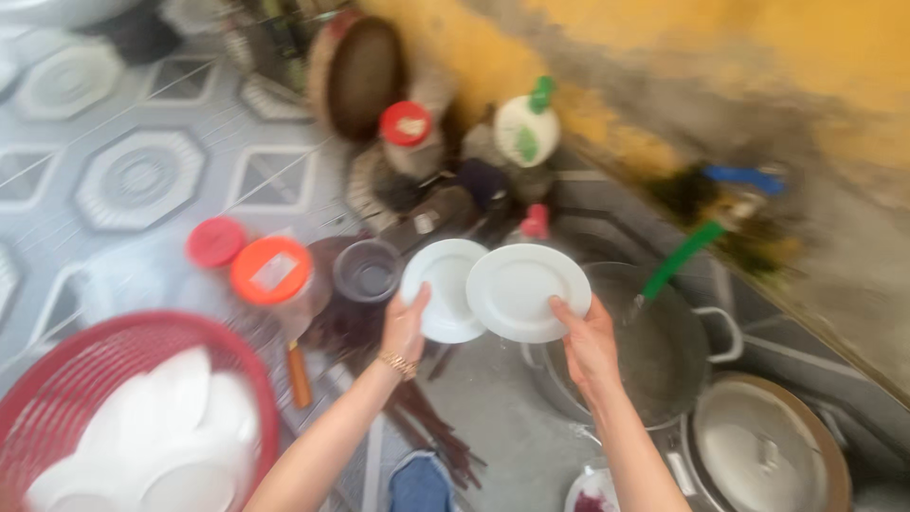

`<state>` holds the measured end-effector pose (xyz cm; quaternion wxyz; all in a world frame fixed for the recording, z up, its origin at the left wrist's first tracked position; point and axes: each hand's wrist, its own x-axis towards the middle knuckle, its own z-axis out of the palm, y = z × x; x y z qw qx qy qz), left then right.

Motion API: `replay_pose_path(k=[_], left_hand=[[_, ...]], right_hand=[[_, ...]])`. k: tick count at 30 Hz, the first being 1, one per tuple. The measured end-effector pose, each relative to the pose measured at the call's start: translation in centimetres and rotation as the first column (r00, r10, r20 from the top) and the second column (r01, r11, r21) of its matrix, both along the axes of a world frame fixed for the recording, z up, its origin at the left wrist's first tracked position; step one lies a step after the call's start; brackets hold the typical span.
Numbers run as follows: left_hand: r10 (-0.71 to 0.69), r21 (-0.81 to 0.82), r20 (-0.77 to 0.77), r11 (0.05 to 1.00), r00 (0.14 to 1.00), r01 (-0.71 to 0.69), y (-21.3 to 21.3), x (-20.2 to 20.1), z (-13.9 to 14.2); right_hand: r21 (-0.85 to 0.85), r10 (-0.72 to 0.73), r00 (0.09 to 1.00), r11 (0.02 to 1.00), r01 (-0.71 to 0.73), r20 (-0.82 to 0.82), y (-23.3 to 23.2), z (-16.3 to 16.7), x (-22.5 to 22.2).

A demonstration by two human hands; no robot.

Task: The person scrubs plates and a plastic container with a sponge at an outdoor sink, rinses each item under a running tap into a pot of water, and stacks the cleaned plates in a red plastic basket. They then scrub a bundle of chopsticks with the sponge.

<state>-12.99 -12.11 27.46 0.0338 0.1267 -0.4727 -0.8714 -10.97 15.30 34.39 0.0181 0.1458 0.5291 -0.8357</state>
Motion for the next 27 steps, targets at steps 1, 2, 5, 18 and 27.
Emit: replay_pose_path(k=[1,2,5,18,27], left_hand=[[0.002,0.068,0.05,0.998,0.999,-0.005,-0.3,-0.3,-0.9],[-0.027,0.164,0.143,0.986,0.989,0.003,-0.7,-0.5,-1.8],[-0.068,0.357,0.189,0.934,0.98,-0.004,-2.0,-0.5,-3.8],[0.267,0.27,0.136,0.917,0.954,-0.295,-14.2,10.2,1.0],[0.542,0.06,0.152,0.83,0.827,-0.555,-28.2,19.0,1.1]], right_hand=[[0.045,0.025,1.0,0.999,-0.025,-0.004,-1.7,0.0,-0.7],[0.087,0.055,0.998,0.995,-0.054,-0.008,-3.3,0.0,-1.4],[0.131,0.175,0.984,0.977,-0.168,-0.041,-7.7,0.0,-2.8],[0.586,0.754,0.633,0.436,-0.683,0.176,-24.1,5.1,-1.7],[0.497,0.949,0.284,0.181,-0.849,0.138,-27.7,8.0,-4.1]])
